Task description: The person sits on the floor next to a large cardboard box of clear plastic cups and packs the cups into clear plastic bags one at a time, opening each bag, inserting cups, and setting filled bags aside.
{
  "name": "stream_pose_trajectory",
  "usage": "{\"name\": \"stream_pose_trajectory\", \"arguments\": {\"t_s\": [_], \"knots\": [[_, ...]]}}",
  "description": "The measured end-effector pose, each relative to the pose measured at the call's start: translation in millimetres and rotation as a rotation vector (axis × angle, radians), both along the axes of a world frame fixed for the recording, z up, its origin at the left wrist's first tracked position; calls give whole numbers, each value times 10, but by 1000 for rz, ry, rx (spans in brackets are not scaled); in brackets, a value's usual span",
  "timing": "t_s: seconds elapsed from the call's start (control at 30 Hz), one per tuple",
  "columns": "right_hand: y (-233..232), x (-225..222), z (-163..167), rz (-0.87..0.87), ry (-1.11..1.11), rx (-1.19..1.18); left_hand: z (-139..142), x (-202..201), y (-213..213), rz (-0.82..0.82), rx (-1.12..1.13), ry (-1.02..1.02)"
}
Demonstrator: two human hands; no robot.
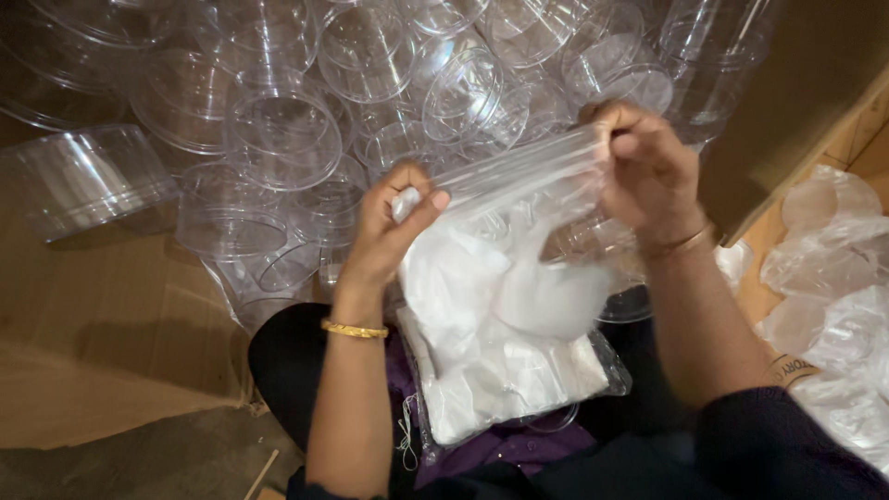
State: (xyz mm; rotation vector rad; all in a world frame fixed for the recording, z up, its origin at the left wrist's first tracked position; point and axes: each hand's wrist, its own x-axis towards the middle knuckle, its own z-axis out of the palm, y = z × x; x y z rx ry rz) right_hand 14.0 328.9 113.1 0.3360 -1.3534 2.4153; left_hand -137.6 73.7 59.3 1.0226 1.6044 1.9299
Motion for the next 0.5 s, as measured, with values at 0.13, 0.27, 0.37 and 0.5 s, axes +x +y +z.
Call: {"name": "stream_pose_trajectory", "arguments": {"t_s": [0.13, 0.27, 0.37, 0.5], "knots": [[245, -290, 272, -270, -91, 912, 94, -32, 206, 480, -239, 426], [151, -908, 219, -531, 164, 1503, 114, 43, 493, 543, -789, 525], [111, -1036, 159, -676, 242, 1695, 71, 54, 658, 557, -901, 508], [170, -701, 43, -769, 196, 1587, 2, 30, 762, 683, -385, 468]]}}
